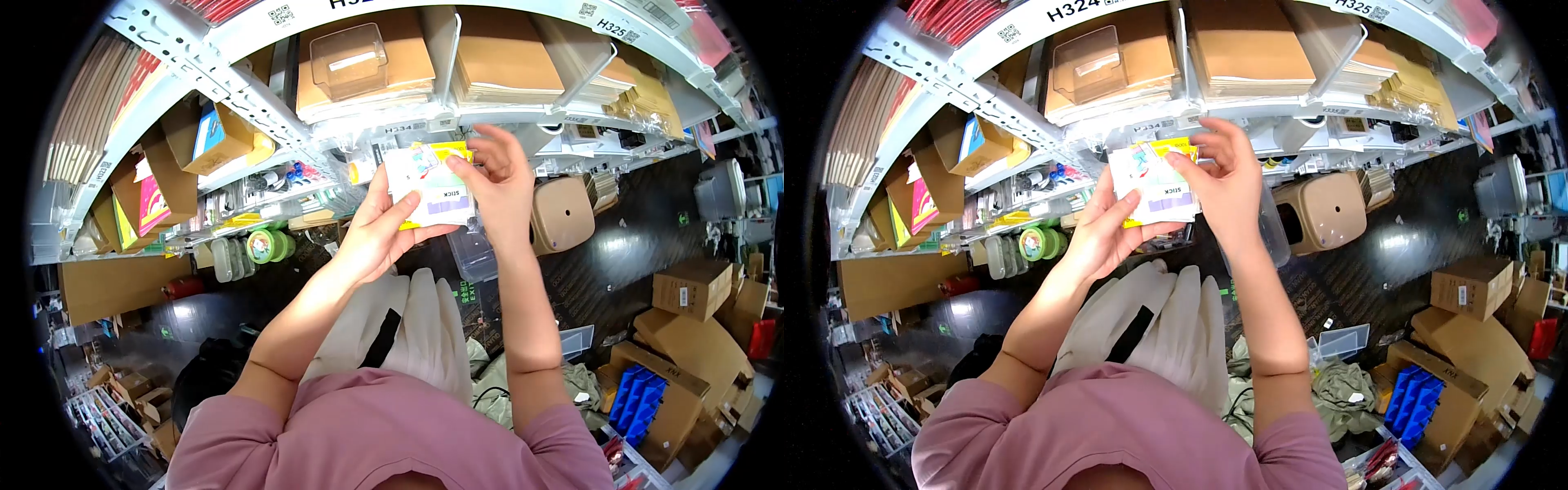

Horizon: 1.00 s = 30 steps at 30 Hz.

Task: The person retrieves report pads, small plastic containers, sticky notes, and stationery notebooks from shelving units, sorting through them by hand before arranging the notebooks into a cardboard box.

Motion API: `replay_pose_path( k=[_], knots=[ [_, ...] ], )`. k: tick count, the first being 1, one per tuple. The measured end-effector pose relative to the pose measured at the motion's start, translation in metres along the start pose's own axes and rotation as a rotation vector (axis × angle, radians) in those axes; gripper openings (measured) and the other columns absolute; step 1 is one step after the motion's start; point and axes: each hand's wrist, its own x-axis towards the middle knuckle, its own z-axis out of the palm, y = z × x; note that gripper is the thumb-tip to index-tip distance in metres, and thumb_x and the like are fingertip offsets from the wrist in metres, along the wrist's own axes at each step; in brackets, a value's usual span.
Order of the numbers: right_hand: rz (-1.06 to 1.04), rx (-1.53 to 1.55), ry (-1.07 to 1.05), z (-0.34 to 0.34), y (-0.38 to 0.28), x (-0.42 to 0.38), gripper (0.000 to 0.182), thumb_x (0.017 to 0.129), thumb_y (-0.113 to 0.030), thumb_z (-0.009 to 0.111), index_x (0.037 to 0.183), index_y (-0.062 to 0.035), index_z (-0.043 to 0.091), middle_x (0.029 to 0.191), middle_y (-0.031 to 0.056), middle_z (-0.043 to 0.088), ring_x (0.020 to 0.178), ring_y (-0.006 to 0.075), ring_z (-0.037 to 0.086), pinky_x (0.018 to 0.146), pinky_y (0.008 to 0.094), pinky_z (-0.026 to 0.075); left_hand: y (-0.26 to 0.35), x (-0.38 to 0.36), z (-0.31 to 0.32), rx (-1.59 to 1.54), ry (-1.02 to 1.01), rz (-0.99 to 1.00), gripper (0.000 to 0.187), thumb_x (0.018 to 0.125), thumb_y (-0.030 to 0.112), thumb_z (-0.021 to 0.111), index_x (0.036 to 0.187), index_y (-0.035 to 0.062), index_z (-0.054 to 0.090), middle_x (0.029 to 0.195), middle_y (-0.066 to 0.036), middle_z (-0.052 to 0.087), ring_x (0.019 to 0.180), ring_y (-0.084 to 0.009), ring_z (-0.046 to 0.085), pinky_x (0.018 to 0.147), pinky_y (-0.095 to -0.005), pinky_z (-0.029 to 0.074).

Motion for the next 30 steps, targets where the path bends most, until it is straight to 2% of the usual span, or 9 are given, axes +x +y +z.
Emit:
replay_pose_path(
  k=[1, 4, 6, 8, 12, 14, 17, 25, 30],
  knots=[
    [0.078, 0.01, 0.01, -0.002, 0.009, -0.001, 0.034, 0.077, 0.0, 0.07, 0.107, 0.0026, 0.054, 0.086, 0.0096, 0.065, 0.075, 0.0098, 0.06, 0.067, 0.0218, 0.048, -0.002, 0.0, -0.001, 0.002, 0.005, 0.028, 0.052, 0.095, 0.001, 0.039, 0.14, 0.014, 0.016, 0.137, -0.014, 0.035, 0.123, -0.0305, 0.045, 0.098, -0.05, 0.043],
    [0.18, 0.119, 0.09, 0.001, 0.015, -0.007, 0.033, 0.077, -0.002, 0.072, 0.103, 0.0025, 0.053, 0.081, 0.0095, 0.065, 0.071, 0.0083, 0.059, 0.062, 0.0204, 0.048, -0.009, -0.001, -0.002, 0.06, 0.045, 0.091, 0.055, 0.093, -0.002, 0.04, 0.14, 0.0154, 0.016, 0.137, -0.013, 0.036, 0.123, -0.0294, 0.045, 0.098, -0.0491, 0.044],
    [0.176, 0.164, 0.115, 0.009, 0.011, -0.014, 0.029, 0.08, -0.003, 0.069, 0.103, 0.0032, 0.053, 0.077, 0.0108, 0.066, 0.072, 0.0095, 0.06, 0.064, 0.0212, 0.048, -0.01, -0.001, -0.003, 0.06, 0.069, 0.112, 0.055, 0.093, -0.003, 0.04, 0.139, 0.0158, 0.016, 0.136, -0.013, 0.037, 0.123, -0.0289, 0.045, 0.098, -0.0485, 0.044],
    [0.16, 0.323, 0.25, 0.016, 0.008, -0.019, 0.023, 0.084, -0.004, 0.064, 0.103, 0.0039, 0.053, 0.082, 0.0134, 0.067, 0.075, 0.0104, 0.062, 0.066, 0.0217, 0.048, -0.012, -0.002, -0.004, 0.062, 0.091, 0.133, 0.056, 0.093, -0.003, 0.04, 0.139, 0.0162, 0.016, 0.136, -0.013, 0.038, 0.122, -0.0284, 0.045, 0.097, -0.0479, 0.045],
    [0.178, 0.362, 0.221, 0.012, 0.018, -0.019, 0.023, 0.088, -0.006, 0.059, 0.107, 0.0046, 0.052, 0.086, 0.0151, 0.067, 0.077, 0.0113, 0.062, 0.068, 0.0226, 0.049, -0.015, -0.002, -0.005, 0.074, 0.143, 0.175, 0.056, 0.092, -0.006, 0.04, 0.139, 0.0162, 0.017, 0.135, -0.014, 0.039, 0.122, -0.0282, 0.046, 0.096, -0.0468, 0.046],
    [0.156, 0.362, 0.184, 0.005, 0.02, -0.019, 0.026, 0.091, -0.006, 0.056, 0.112, 0.007, 0.049, 0.094, 0.0161, 0.064, 0.083, 0.0141, 0.062, 0.072, 0.0256, 0.051, -0.014, -0.002, -0.004, 0.079, 0.158, 0.191, 0.057, 0.092, -0.006, 0.04, 0.138, 0.0161, 0.016, 0.134, -0.014, 0.039, 0.122, -0.0282, 0.046, 0.096, -0.0466, 0.046],
    [0.159, 0.416, 0.213, 0.001, 0.019, -0.016, 0.024, 0.091, -0.006, 0.057, 0.111, 0.0055, 0.049, 0.09, 0.0159, 0.066, 0.079, 0.0108, 0.062, 0.069, 0.0234, 0.05, -0.012, -0.003, -0.002, 0.123, 0.171, 0.236, 0.058, 0.091, -0.007, 0.04, 0.138, 0.016, 0.015, 0.134, -0.014, 0.039, 0.122, -0.0283, 0.046, 0.096, -0.0462, 0.047],
    [0.14, 0.388, 0.144, 0.003, 0.011, -0.016, 0.023, 0.089, -0.002, 0.056, 0.11, 0.0059, 0.05, 0.094, 0.0165, 0.066, 0.083, 0.0128, 0.062, 0.072, 0.0236, 0.05, -0.01, -0.003, -0.006, 0.096, 0.131, 0.231, 0.058, 0.09, -0.004, 0.043, 0.14, 0.0139, 0.018, 0.136, -0.015, 0.037, 0.123, -0.031, 0.045, 0.095, -0.0482, 0.046],
    [0.126, 0.376, 0.156, 0.01, 0.013, -0.016, 0.023, 0.087, 0.001, 0.057, 0.109, 0.0063, 0.052, 0.097, 0.0172, 0.065, 0.086, 0.0135, 0.062, 0.075, 0.0243, 0.05, -0.009, -0.001, -0.005, 0.056, 0.128, 0.188, 0.06, 0.09, -0.005, 0.043, 0.14, 0.0152, 0.018, 0.136, -0.013, 0.037, 0.124, -0.0294, 0.043, 0.096, -0.0478, 0.045]
  ],
)
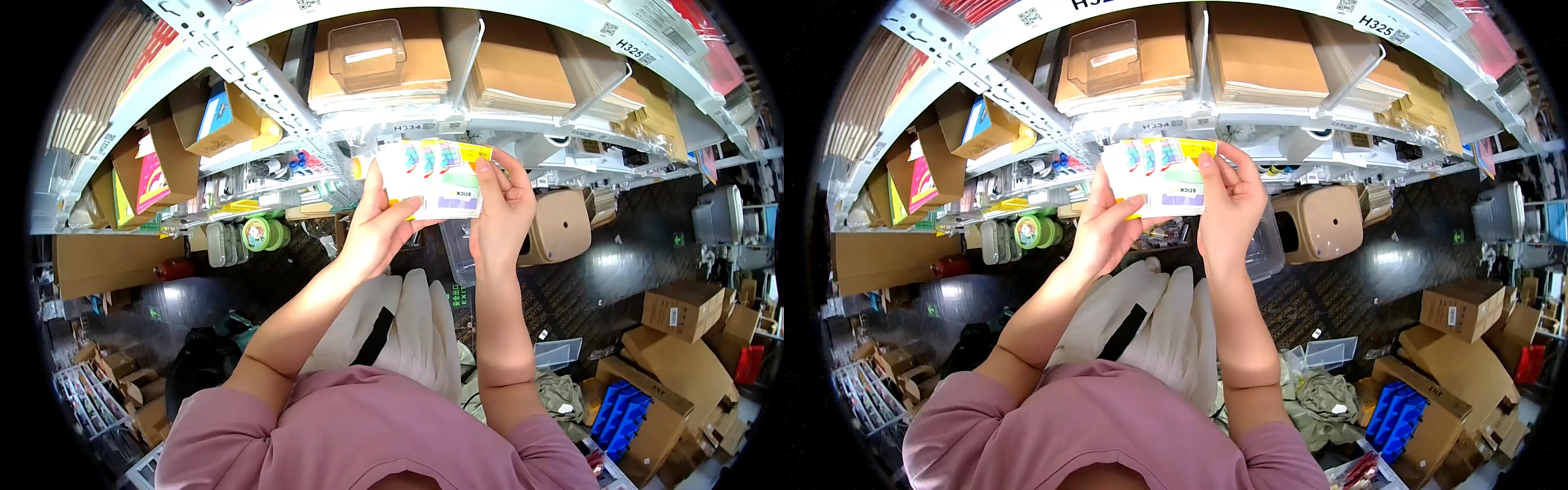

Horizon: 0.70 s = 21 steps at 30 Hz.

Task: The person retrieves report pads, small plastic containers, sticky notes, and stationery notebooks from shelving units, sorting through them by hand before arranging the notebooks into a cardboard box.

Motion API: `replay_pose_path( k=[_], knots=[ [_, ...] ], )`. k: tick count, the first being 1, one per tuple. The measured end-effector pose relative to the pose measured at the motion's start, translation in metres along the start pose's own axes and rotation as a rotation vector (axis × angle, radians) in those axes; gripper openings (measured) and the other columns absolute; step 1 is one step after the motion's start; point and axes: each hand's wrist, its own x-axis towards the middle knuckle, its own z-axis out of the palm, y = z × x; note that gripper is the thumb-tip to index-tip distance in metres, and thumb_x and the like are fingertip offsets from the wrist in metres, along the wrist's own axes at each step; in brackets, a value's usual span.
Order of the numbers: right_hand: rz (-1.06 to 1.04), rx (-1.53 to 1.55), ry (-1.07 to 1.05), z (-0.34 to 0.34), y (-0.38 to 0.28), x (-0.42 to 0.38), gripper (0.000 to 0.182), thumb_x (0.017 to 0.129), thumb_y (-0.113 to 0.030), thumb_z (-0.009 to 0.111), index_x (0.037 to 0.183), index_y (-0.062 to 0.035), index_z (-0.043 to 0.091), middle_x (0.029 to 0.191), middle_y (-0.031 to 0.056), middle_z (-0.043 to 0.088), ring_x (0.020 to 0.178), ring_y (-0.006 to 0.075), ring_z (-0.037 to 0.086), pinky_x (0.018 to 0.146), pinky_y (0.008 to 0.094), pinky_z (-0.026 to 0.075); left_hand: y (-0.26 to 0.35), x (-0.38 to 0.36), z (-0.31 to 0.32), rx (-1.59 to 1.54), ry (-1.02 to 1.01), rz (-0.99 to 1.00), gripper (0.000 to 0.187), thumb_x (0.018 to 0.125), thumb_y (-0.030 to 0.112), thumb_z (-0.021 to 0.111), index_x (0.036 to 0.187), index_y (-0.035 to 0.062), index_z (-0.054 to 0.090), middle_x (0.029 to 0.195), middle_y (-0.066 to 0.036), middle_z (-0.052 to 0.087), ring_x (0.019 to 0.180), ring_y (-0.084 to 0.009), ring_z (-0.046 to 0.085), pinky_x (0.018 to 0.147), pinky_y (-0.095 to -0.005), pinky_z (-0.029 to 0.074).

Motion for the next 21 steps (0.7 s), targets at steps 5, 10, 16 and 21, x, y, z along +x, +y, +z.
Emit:
replay_pose_path(
  k=[5, 10, 16, 21],
  knots=[
    [-0.065, -0.126, -0.019, 0.013, 0.011, -0.007, 0.029, 0.086, 0.003, 0.059, 0.114, 0.0076, 0.053, 0.104, 0.0158, 0.065, 0.092, 0.014, 0.062, 0.08, 0.0246, 0.049, -0.013, 0.005, -0.006, 0.16, -0.017, 0.094, 0.064, 0.087, -0.008, 0.051, 0.14, 0.0074, 0.017, 0.13, -0.01, 0.041, 0.121, -0.0167, 0.042, 0.1, -0.0328, 0.037],
    [-0.024, -0.184, -0.141, 0.01, 0.019, -0.002, 0.034, 0.093, -0.007, 0.049, 0.125, 0.007, 0.047, 0.116, 0.0158, 0.059, 0.104, 0.0169, 0.057, 0.09, 0.0272, 0.045, -0.013, 0.004, -0.015, 0.231, 0.009, 0.089, 0.064, 0.088, -0.005, 0.049, 0.141, 0.0086, 0.017, 0.131, -0.01, 0.041, 0.121, -0.0185, 0.042, 0.099, -0.0339, 0.038],
    [0.143, -0.086, -0.334, 0.022, 0.019, -0.008, 0.045, 0.101, -0.024, 0.03, 0.139, 0.0023, 0.031, 0.134, 0.0162, 0.045, 0.12, 0.0192, 0.045, 0.103, 0.031, 0.033, -0.006, 0.004, -0.012, 0.162, 0.092, 0.011, 0.057, 0.09, 0.003, 0.045, 0.14, 0.0061, 0.017, 0.132, -0.012, 0.039, 0.121, -0.0182, 0.04, 0.099, -0.0328, 0.036],
    [0.037, -0.261, -0.352, 0.02, 0.032, -0.008, 0.046, 0.101, -0.023, 0.031, 0.141, 0.0007, 0.028, 0.134, 0.0144, 0.043, 0.12, 0.0185, 0.044, 0.102, 0.03, 0.032, 0.0, 0.004, -0.009, 0.48, 0.065, 0.107, 0.06, 0.082, 0.0, 0.045, 0.137, 0.0044, 0.02, 0.129, -0.011, 0.04, 0.121, -0.0181, 0.037, 0.102, -0.0308, 0.028]
  ],
)
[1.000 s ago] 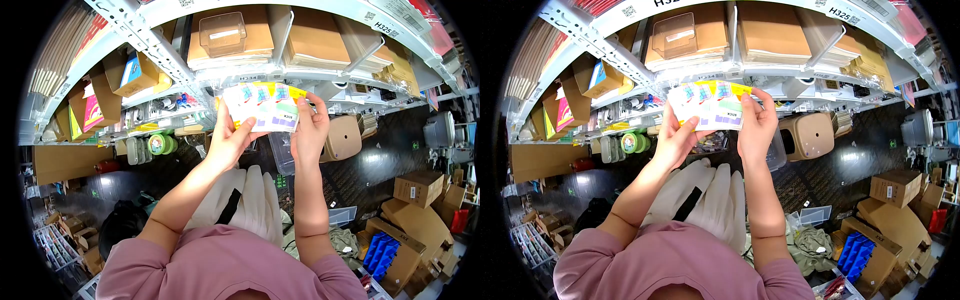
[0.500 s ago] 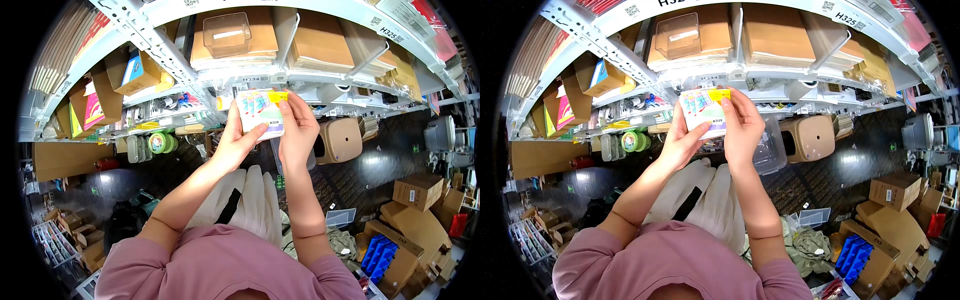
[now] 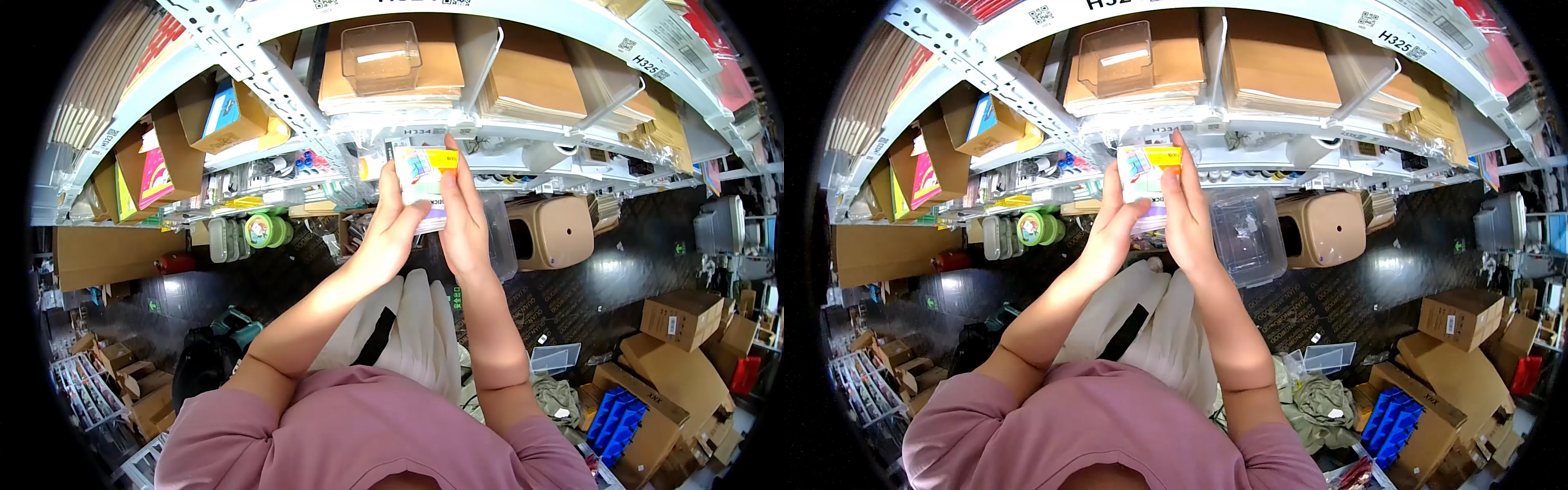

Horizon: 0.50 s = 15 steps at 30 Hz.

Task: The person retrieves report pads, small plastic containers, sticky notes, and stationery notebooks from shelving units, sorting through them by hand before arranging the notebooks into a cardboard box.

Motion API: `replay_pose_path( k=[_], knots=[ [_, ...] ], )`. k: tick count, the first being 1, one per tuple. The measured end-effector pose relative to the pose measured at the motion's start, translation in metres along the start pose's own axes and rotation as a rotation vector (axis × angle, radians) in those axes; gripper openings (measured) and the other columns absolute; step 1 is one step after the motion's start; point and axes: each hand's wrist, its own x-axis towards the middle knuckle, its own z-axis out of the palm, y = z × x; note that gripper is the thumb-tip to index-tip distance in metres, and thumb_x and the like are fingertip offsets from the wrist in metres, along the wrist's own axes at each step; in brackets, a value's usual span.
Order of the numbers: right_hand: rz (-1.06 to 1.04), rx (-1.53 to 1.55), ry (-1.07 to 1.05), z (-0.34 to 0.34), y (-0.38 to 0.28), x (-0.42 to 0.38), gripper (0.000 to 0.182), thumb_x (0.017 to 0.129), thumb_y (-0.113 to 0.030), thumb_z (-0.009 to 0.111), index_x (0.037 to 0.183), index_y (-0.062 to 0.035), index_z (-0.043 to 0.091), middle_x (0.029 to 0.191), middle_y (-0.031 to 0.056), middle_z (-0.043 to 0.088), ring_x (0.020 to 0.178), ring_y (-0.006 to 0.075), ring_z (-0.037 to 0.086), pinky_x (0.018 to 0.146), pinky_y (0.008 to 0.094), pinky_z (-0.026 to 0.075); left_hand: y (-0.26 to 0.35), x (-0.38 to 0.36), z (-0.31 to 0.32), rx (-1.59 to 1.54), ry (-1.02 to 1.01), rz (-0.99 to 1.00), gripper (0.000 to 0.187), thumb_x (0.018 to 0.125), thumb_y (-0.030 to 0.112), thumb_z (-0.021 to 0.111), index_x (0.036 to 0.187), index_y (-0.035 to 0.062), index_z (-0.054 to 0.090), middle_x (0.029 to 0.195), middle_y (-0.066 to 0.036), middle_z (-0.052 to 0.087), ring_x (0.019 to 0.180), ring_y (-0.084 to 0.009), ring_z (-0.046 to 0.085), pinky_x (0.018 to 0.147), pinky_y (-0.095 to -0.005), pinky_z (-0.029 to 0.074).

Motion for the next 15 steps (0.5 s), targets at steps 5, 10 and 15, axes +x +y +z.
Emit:
replay_pose_path(
  k=[5, 10, 15],
  knots=[
    [0.044, 0.249, -0.036, -0.004, -0.009, -0.003, 0.048, 0.097, -0.014, 0.044, 0.14, 0.002, 0.029, 0.128, 0.0121, 0.048, 0.115, 0.0156, 0.048, 0.097, 0.0288, 0.037, 0.006, -0.003, -0.007, 0.567, -0.027, 0.023, 0.073, 0.078, 0.001, 0.057, 0.138, 0.0017, 0.016, 0.135, -0.015, 0.028, 0.126, -0.0235, 0.031, 0.104, -0.0335, 0.027],
    [0.208, 0.494, 0.04, -0.005, -0.025, -0.005, 0.047, 0.094, -0.01, 0.05, 0.137, 0.0024, 0.034, 0.121, 0.012, 0.053, 0.106, 0.0151, 0.054, 0.089, 0.0283, 0.045, 0.008, 0.004, -0.021, 0.588, -0.108, 0.352, 0.133, 0.052, 0.032, 0.088, 0.144, -0.0001, -0.003, 0.145, -0.024, 0.011, 0.138, -0.0353, 0.01, 0.11, -0.0454, 0.015],
    [0.338, 0.697, -0.018, 0.0, -0.022, -0.009, 0.04, 0.094, -0.012, 0.05, 0.13, 0.0022, 0.041, 0.117, 0.0112, 0.055, 0.104, 0.0161, 0.056, 0.086, 0.03, 0.048, -0.009, 0.015, -0.025, 0.31, -0.169, 0.448, 0.14, 0.042, 0.036, 0.093, 0.145, 0.0054, 0.003, 0.148, -0.024, 0.014, 0.139, -0.0348, 0.014, 0.11, -0.0493, 0.017]
  ],
)
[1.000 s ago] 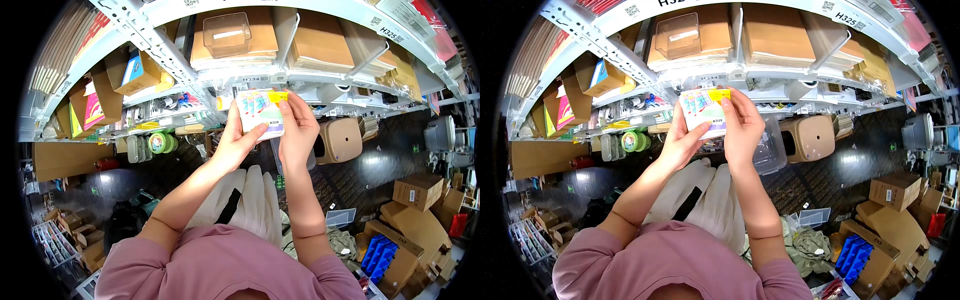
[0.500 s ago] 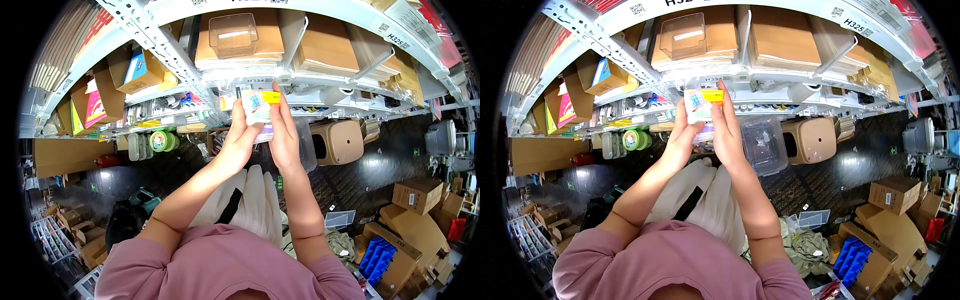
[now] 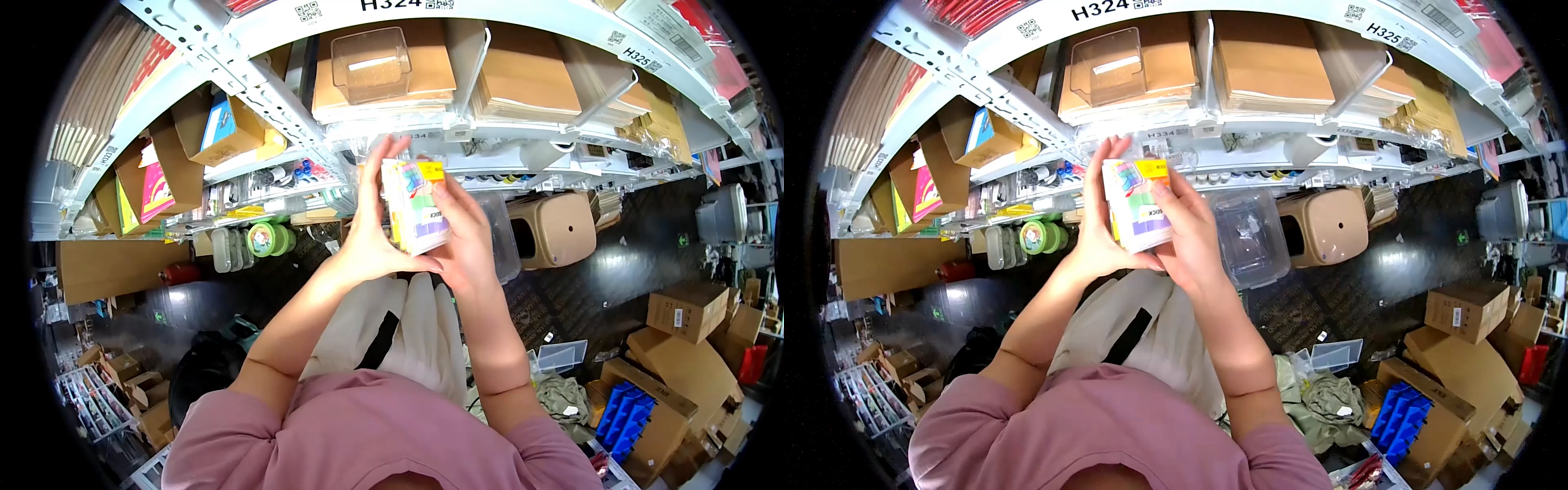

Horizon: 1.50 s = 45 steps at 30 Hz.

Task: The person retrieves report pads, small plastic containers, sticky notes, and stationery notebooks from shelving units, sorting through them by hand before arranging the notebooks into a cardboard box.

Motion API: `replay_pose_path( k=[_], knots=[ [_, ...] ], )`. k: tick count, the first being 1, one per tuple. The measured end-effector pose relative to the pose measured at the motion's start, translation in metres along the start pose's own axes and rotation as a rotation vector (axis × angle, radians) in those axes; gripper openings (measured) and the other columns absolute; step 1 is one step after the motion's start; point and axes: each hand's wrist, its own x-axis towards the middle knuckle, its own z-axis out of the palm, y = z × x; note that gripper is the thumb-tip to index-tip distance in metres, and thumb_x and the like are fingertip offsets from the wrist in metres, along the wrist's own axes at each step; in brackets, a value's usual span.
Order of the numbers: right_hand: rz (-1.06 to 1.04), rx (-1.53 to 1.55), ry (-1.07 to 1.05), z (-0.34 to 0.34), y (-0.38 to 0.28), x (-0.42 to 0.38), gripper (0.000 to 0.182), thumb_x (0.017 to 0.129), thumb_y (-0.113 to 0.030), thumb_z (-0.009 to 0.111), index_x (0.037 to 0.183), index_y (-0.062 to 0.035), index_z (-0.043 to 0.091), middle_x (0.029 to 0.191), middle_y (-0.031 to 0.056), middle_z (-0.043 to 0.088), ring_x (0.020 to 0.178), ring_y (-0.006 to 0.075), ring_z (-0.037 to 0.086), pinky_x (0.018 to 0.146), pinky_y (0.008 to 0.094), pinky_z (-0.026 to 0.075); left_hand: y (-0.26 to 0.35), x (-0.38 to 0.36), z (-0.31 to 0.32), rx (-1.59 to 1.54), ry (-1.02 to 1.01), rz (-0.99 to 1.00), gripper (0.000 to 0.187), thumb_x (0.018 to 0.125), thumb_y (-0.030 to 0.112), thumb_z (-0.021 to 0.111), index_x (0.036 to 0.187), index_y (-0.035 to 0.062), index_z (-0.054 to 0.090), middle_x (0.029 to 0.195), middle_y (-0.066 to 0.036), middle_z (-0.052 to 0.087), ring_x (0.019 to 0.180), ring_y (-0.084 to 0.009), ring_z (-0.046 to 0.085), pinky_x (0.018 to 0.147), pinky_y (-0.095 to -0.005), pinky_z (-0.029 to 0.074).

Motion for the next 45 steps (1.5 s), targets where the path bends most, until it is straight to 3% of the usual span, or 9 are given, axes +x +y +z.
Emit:
replay_pose_path(
  k=[5, 12, 15, 18, 19, 23, 30, 35, 45],
  knots=[
    [0.063, 0.093, -0.091, -0.002, 0.009, -0.005, 0.038, 0.097, -0.018, 0.045, 0.128, 0.0023, 0.041, 0.116, 0.0098, 0.054, 0.105, 0.0159, 0.055, 0.088, 0.031, 0.046, -0.006, 0.004, 0.007, -0.106, 0.028, 0.064, 0.107, 0.049, 0.022, 0.092, 0.132, 0.0064, 0.026, 0.129, -0.014, 0.041, 0.122, -0.0255, 0.04, 0.102, -0.0386, 0.032],
    [0.16, 0.083, -0.182, -0.019, -0.01, 0.003, 0.043, 0.091, -0.01, 0.051, 0.13, 0.0044, 0.038, 0.122, 0.0142, 0.052, 0.112, 0.0214, 0.053, 0.094, 0.0355, 0.043, -0.008, 0.007, -0.002, -0.157, -0.02, 0.032, 0.118, 0.046, 0.034, 0.093, 0.136, 0.0083, 0.021, 0.13, -0.015, 0.038, 0.124, -0.0294, 0.038, 0.104, -0.0432, 0.03],
    [0.144, -0.023, -0.057, -0.02, -0.022, 0.002, 0.044, 0.087, -0.001, 0.055, 0.128, 0.0048, 0.04, 0.117, 0.0167, 0.055, 0.109, 0.0252, 0.055, 0.092, 0.0412, 0.045, -0.002, 0.019, -0.026, 0.195, -0.132, 0.081, 0.137, 0.041, 0.044, 0.091, 0.144, 0.0063, 0.009, 0.135, -0.016, 0.034, 0.125, -0.0287, 0.036, 0.103, -0.0433, 0.03],
    [-0.062, -0.176, 0.063, -0.028, -0.026, 0.003, 0.039, 0.087, -0.001, 0.057, 0.124, 0.0025, 0.044, 0.116, 0.016, 0.056, 0.106, 0.0225, 0.057, 0.091, 0.0373, 0.045, -0.018, 0.046, -0.052, 0.275, 0.445, -0.022, 0.069, 0.081, 0.012, 0.065, 0.138, -0.0007, 0.028, 0.102, -0.01, 0.044, 0.089, -0.0175, 0.048, 0.075, -0.0295, 0.043],
    [-0.118, -0.23, 0.114, -0.024, -0.029, 0.002, 0.04, 0.087, 0.0, 0.056, 0.124, 0.0017, 0.043, 0.114, 0.015, 0.057, 0.104, 0.0199, 0.057, 0.091, 0.0335, 0.045, -0.012, 0.057, -0.059, 0.35, 0.551, -0.149, 0.056, 0.088, 0.018, 0.059, 0.134, -0.0037, 0.034, 0.098, -0.01, 0.045, 0.08, -0.0157, 0.049, 0.07, -0.0265, 0.044],
    [-0.326, -0.439, 0.174, -0.029, -0.028, 0.007, 0.043, 0.086, 0.002, 0.057, 0.126, 0.0022, 0.04, 0.115, 0.0154, 0.056, 0.104, 0.0173, 0.056, 0.091, 0.028, 0.043, -0.007, 0.087, -0.075, 0.865, 0.372, -0.213, 0.077, 0.078, 0.029, 0.072, 0.135, -0.0025, 0.033, 0.122, -0.026, 0.043, 0.108, -0.039, 0.052, 0.089, -0.0408, 0.045],
    [-0.323, -0.416, 0.214, -0.031, -0.027, 0.001, 0.044, 0.086, 0.003, 0.058, 0.126, 0.0013, 0.04, 0.112, 0.0146, 0.058, 0.106, 0.0173, 0.054, 0.092, 0.0281, 0.042, -0.008, 0.087, -0.079, 1.09, 0.378, 0.078, 0.058, 0.072, 0.02, 0.075, 0.121, 0.0046, 0.049, 0.129, -0.027, 0.04, 0.11, -0.042, 0.049, 0.092, -0.0431, 0.043],
    [-0.34, -0.431, 0.2, -0.028, -0.033, -0.002, 0.044, 0.084, 0.004, 0.06, 0.123, 0.001, 0.04, 0.112, 0.0158, 0.059, 0.104, 0.0173, 0.056, 0.091, 0.0284, 0.043, -0.018, 0.082, -0.083, 0.633, 0.358, -0.031, 0.017, 0.081, 0.0, 0.063, 0.097, -0.0028, 0.059, 0.085, -0.016, 0.067, 0.085, -0.0255, 0.068, 0.073, -0.03, 0.054],
    [-0.624, -0.802, -0.075, 0.052, -0.081, 0.015, 0.045, 0.086, 0.004, 0.057, 0.126, 0.0031, 0.036, 0.117, 0.0166, 0.056, 0.104, 0.018, 0.057, 0.084, 0.0293, 0.048, 0.042, 0.021, -0.055, 0.8, 0.225, 0.1, 0.01, 0.075, -0.004, 0.067, 0.084, -0.0015, 0.062, 0.083, -0.017, 0.066, 0.096, -0.0324, 0.063, 0.071, -0.0362, 0.054]
  ],
)
